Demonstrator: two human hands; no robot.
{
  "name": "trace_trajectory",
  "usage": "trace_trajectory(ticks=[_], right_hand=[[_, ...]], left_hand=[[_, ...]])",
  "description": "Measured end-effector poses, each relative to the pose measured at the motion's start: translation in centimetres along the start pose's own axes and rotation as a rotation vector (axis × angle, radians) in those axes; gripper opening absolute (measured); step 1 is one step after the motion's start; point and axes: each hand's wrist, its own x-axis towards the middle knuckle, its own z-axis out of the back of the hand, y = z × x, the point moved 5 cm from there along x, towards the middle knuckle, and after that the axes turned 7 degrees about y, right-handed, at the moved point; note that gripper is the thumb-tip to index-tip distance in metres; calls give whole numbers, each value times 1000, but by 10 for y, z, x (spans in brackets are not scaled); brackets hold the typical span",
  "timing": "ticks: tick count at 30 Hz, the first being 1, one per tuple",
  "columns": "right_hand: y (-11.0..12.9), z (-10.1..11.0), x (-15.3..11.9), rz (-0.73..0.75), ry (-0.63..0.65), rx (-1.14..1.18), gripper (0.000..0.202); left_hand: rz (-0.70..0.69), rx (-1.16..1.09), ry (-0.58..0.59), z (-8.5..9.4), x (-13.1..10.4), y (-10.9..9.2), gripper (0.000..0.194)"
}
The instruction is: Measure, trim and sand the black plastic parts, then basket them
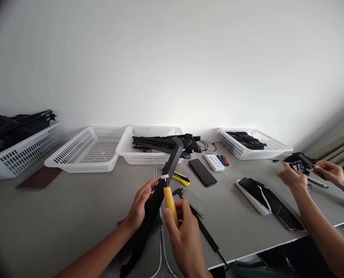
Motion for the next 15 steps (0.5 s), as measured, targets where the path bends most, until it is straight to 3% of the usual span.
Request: trace_trajectory(ticks=[4,10,15], right_hand=[[-9,-16,-19,-6,100,8,48],[-19,-37,-46,-29,157,27,45],[-36,-42,-62,-47,226,18,44]], left_hand=[[26,-103,-83,5,1,9,72],[41,-249,-153,10,5,7,83],[24,-356,-221,18,11,6,92]])
